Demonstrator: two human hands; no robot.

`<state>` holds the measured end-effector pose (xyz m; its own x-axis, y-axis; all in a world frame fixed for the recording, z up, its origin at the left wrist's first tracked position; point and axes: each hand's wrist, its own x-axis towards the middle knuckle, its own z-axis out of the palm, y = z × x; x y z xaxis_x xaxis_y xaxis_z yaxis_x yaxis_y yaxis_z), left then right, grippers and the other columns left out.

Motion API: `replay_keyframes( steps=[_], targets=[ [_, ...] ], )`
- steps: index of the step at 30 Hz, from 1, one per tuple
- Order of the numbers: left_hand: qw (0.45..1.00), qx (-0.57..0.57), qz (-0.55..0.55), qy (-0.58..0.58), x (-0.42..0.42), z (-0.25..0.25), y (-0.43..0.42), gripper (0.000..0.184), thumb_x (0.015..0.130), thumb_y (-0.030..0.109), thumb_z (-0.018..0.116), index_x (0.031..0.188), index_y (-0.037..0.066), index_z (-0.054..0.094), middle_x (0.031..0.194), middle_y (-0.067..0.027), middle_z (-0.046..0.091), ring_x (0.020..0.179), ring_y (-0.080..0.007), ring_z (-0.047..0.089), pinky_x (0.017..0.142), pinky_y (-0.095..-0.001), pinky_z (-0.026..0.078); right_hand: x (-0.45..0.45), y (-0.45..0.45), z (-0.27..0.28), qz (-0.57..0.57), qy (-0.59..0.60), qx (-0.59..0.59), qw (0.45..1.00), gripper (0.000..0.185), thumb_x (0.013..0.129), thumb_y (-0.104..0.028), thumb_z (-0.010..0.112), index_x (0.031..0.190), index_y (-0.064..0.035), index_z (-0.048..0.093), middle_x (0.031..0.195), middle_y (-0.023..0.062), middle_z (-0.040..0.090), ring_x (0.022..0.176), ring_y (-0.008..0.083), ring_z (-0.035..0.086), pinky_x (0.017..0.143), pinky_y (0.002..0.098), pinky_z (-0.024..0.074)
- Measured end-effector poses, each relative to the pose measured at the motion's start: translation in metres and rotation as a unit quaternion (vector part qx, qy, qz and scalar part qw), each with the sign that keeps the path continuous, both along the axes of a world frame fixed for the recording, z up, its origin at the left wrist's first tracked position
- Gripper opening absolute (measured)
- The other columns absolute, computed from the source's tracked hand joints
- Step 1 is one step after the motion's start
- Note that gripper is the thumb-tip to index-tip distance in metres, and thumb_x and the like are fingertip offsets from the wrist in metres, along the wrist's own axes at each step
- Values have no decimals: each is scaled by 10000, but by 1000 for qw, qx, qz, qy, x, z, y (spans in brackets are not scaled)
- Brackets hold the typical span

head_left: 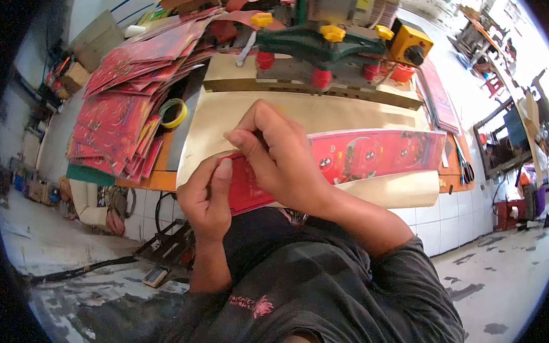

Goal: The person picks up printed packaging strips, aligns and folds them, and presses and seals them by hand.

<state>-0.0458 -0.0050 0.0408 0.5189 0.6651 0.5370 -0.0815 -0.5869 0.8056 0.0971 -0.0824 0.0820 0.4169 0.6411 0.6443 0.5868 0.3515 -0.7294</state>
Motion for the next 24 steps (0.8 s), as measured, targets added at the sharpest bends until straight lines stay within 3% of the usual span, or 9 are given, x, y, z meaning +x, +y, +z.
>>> replay_keyframes(
  steps=[1,3,10,12,16,20,21,22,24],
  targets=[
    [1000,-2,6,-3,-1,2,-2,263,1046,179,590,1102,-52,704,924,-59,703,841,-106,603,777,-285,508,0,0,0,-8,0,-1,1000,167,917,-87,672,897,0,530,842,192,572,798,424,582,697,473,473],
    [1000,-22,16,-7,-1,0,-3,270,1050,190,589,1075,-54,701,907,-48,688,827,-101,583,761,-280,500,2,0,-1,-8,7,33,999,180,1004,-106,638,901,3,537,764,99,549,657,211,526,604,326,431],
    [993,-54,16,-100,-12,-17,6,274,1035,178,621,1050,-85,695,839,-26,649,764,-72,550,713,-224,458,39,-34,32,-4,189,18,982,209,1093,-213,515,957,-55,514,776,8,563,616,41,445,519,200,352],
    [989,-79,12,-125,-18,-25,19,294,1037,211,625,1047,-75,690,860,-33,653,772,-77,552,719,-226,459,32,-51,37,190,236,12,953,199,1102,-212,485,977,-56,475,776,17,565,615,52,448,504,204,353],
    [983,-78,-20,-168,-35,-29,48,327,1038,273,632,1031,-52,670,922,-59,668,818,-100,590,744,-239,473,59,-89,33,318,117,-163,926,208,1097,-203,486,960,-48,460,858,84,647,649,111,541,563,266,433],
    [994,-31,-52,-93,-65,-37,81,350,1048,290,607,1030,-55,666,917,-103,687,828,-186,667,800,-295,526,91,-120,24,209,-85,-169,960,200,1069,-182,526,929,-47,480,820,94,622,654,214,597,604,346,474],
    [994,103,-41,-12,-67,-35,83,329,1075,265,546,1003,-45,632,888,-141,688,785,-228,682,791,-343,558,96,-130,27,167,-189,-231,940,157,1019,-169,568,935,-61,493,823,94,621,695,278,621,618,400,488],
    [994,100,-45,-11,-67,-35,87,329,1075,265,546,1003,-45,632,888,-141,688,785,-228,682,791,-343,558,100,-140,30,124,-290,-290,904,137,970,-156,611,942,-74,505,825,93,621,736,342,646,632,455,501],
    [974,-102,-115,-164,-70,-35,97,300,1094,233,490,970,-22,591,866,-157,693,783,-261,701,796,-395,590,112,-159,40,11,-392,-343,854,199,843,-122,660,966,-83,508,823,116,627,784,354,671,644,460,511]
  ],
)
